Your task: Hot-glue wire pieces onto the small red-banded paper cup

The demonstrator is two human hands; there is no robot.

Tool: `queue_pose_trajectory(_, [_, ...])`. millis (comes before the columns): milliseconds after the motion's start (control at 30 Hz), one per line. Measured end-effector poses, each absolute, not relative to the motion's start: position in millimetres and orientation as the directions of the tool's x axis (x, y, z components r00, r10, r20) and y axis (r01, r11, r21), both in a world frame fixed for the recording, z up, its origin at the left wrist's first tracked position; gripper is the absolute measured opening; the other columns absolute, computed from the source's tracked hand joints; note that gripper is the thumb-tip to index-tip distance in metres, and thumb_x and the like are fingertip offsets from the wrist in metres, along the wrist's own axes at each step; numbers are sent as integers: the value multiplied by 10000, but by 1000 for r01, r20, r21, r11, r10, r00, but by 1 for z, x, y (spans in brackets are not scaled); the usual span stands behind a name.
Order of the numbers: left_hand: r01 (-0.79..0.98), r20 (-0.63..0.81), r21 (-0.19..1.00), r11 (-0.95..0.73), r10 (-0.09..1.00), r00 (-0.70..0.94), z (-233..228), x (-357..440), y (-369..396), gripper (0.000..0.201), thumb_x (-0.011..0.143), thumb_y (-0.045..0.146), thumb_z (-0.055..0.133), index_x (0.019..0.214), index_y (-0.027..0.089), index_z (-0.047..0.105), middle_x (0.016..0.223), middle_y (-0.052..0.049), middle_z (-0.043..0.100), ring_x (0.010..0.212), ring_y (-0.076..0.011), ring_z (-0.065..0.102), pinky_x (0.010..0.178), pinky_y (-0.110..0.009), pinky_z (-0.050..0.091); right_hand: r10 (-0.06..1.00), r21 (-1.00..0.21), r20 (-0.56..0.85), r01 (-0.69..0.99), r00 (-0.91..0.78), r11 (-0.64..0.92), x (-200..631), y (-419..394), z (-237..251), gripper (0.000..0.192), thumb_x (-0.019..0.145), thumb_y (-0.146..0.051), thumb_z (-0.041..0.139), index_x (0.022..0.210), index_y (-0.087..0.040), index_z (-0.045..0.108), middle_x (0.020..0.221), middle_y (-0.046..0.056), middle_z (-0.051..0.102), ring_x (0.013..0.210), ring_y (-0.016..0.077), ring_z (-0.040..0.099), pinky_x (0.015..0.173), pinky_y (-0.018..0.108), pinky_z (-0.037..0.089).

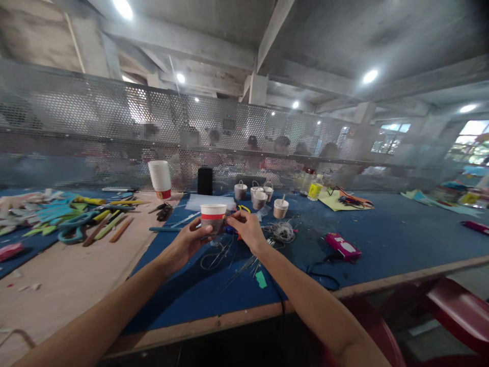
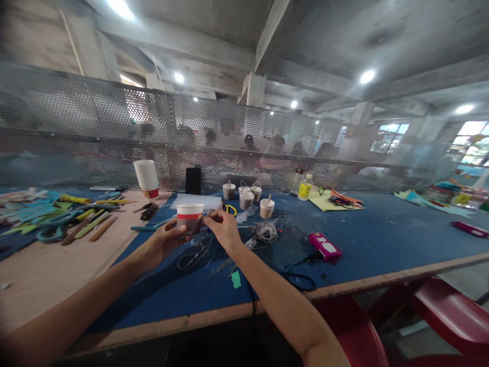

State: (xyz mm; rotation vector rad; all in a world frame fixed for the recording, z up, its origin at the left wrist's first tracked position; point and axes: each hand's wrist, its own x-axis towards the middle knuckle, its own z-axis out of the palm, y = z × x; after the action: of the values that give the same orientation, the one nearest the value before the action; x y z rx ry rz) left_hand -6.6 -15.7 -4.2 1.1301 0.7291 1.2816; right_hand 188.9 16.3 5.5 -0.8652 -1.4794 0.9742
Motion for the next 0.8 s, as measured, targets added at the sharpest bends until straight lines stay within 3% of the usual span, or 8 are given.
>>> queue_pose_trajectory(367, [-396,158,917,-41,950,268,-8,-10,-13,390,802,299,797,1182,226,751,1256,-112,735,1142,-267,671,943,-353,534,931,-938,347,-24,-110,346,190,20,2,198,737,-380,744,723,-188,693,711,-8,686,705,161,619,706,263,477])
queue_pose_trajectory(567, [-410,154,912,-12,937,314,-8,-11,-14,382,833,292,773,1207,220,740,1270,-106,732,1180,-272,660,1005,-376,509,949,-957,289,-35,-124,287,190,24,-4,241,743,-431,757,755,-197,700,702,-5,682,679,160,617,621,252,478])
queue_pose_trajectory(800, [-410,161,912,-14,932,326,-6,-11,-15,370,873,286,729,1237,222,729,1299,-98,721,1211,-273,645,1040,-385,494,951,-960,277,-83,-134,268,189,23,-4,208,725,-389,761,764,-191,714,719,-1,692,704,167,628,675,270,489])
